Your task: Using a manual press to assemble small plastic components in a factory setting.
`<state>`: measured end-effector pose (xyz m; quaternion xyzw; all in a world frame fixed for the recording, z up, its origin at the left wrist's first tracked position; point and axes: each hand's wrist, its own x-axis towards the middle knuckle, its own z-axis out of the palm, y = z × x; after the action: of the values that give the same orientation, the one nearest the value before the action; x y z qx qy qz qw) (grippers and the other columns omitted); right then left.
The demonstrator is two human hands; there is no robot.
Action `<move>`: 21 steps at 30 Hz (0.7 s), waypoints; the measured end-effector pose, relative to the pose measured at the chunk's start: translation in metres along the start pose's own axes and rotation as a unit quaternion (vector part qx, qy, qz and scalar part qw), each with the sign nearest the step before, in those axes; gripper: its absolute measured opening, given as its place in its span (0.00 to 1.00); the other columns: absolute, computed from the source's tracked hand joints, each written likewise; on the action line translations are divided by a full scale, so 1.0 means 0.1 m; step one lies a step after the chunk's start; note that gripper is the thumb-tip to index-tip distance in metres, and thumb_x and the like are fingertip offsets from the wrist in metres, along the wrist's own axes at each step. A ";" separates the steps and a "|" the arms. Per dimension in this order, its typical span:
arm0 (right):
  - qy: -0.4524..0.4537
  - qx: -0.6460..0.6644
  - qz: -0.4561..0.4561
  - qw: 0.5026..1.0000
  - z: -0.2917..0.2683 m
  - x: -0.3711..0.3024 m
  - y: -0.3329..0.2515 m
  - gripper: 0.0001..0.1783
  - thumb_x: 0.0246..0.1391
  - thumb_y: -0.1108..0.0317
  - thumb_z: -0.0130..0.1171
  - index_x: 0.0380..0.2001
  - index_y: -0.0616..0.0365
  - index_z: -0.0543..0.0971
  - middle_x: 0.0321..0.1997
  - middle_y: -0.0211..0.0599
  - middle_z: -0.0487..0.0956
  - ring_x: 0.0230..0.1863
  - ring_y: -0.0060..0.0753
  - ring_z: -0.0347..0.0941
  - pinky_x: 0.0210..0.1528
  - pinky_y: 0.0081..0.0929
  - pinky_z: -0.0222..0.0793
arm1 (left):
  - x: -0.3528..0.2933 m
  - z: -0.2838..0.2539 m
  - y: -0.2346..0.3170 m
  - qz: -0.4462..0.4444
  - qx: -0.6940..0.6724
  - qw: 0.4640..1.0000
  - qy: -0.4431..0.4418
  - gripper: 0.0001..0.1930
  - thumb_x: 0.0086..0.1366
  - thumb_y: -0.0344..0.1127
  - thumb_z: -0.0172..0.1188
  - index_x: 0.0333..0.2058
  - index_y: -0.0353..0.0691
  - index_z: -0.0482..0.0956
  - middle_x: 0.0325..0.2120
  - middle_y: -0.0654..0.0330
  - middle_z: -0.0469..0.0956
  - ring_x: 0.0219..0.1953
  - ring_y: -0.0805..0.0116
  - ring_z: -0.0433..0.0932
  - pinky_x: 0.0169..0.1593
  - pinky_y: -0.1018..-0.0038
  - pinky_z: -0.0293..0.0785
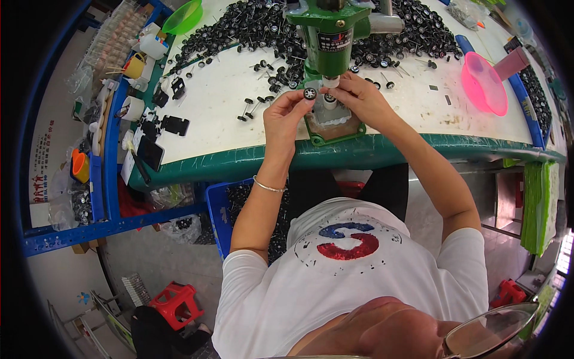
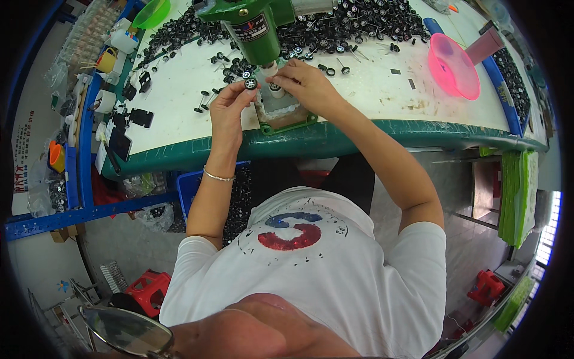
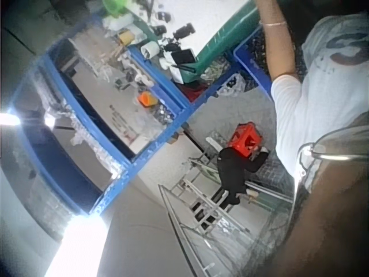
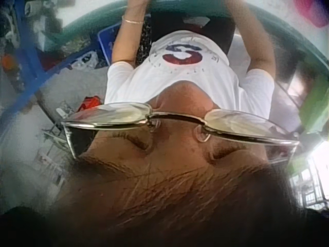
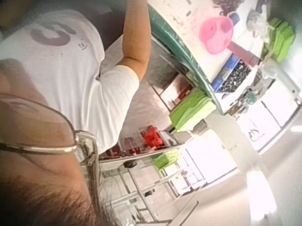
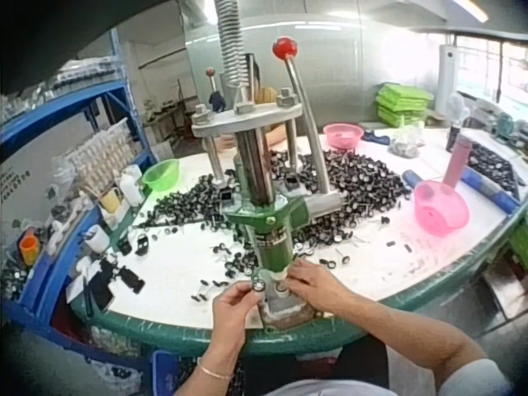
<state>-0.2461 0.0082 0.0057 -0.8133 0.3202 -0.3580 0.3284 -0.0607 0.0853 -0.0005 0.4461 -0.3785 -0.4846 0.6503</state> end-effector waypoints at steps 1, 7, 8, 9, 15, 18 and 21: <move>-0.012 0.085 0.094 0.992 -0.02 0.00 0.02 0.15 0.64 0.61 0.55 0.49 0.56 0.81 0.33 0.32 0.72 0.32 0.27 0.71 0.37 0.26 0.68 | 0.02 0.02 -0.01 0.002 0.000 1.000 0.000 0.08 0.60 0.27 0.67 0.39 0.35 0.84 0.33 0.66 0.82 0.33 0.81 0.76 0.38 0.83 0.69; 0.081 0.241 0.170 0.952 -0.38 0.10 0.09 0.17 0.66 0.61 0.55 0.53 0.56 0.79 0.26 0.19 0.72 0.26 0.12 0.63 0.30 0.14 0.59 | 0.12 0.17 -0.04 0.054 0.080 0.994 -0.046 0.06 0.59 0.25 0.67 0.36 0.37 0.85 0.33 0.69 0.81 0.37 0.80 0.75 0.46 0.81 0.68; 0.096 0.238 0.168 0.952 -0.48 0.14 0.11 0.17 0.66 0.58 0.56 0.53 0.50 0.81 0.24 0.17 0.72 0.26 0.11 0.63 0.29 0.13 0.58 | 0.12 0.20 -0.03 0.056 0.079 0.994 -0.047 0.06 0.59 0.25 0.67 0.36 0.37 0.85 0.33 0.69 0.81 0.37 0.80 0.75 0.46 0.81 0.68; 0.120 0.237 0.159 0.951 -0.61 0.20 0.12 0.16 0.65 0.59 0.56 0.52 0.50 0.81 0.24 0.18 0.72 0.25 0.11 0.63 0.29 0.14 0.59 | 0.13 0.24 -0.03 0.045 0.047 0.997 -0.051 0.06 0.58 0.24 0.67 0.35 0.35 0.84 0.33 0.68 0.80 0.36 0.80 0.74 0.44 0.81 0.69; 0.238 0.281 0.107 0.923 -1.26 0.85 -0.30 0.18 0.65 0.62 0.53 0.52 0.59 0.79 0.37 0.28 0.80 0.34 0.15 0.72 0.36 0.16 0.66 | 0.16 0.31 -0.04 0.015 -0.029 0.999 -0.040 0.05 0.57 0.24 0.68 0.34 0.35 0.84 0.33 0.67 0.80 0.36 0.79 0.76 0.43 0.80 0.71; 0.155 0.336 0.011 0.929 -1.35 1.31 -1.01 0.17 0.69 0.56 0.49 0.46 0.57 0.78 0.34 0.28 0.79 0.36 0.20 0.73 0.43 0.18 0.68 | 0.13 0.26 0.00 0.021 -0.018 0.999 -0.040 0.05 0.57 0.25 0.68 0.34 0.35 0.84 0.32 0.66 0.81 0.36 0.79 0.76 0.42 0.80 0.71; 0.160 0.359 -0.015 0.919 -1.59 1.76 -1.38 0.13 0.67 0.59 0.53 0.39 0.58 0.77 0.27 0.26 0.74 0.25 0.18 0.67 0.28 0.17 0.64 | 0.17 0.42 0.04 0.000 -0.039 0.998 -0.052 0.05 0.58 0.25 0.68 0.34 0.35 0.84 0.32 0.66 0.81 0.35 0.79 0.76 0.42 0.80 0.72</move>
<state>-0.2374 -0.0935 0.2604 -0.5769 0.2064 -0.5792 0.5376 -0.0935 0.0602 0.0179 0.3944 -0.3929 -0.5215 0.6466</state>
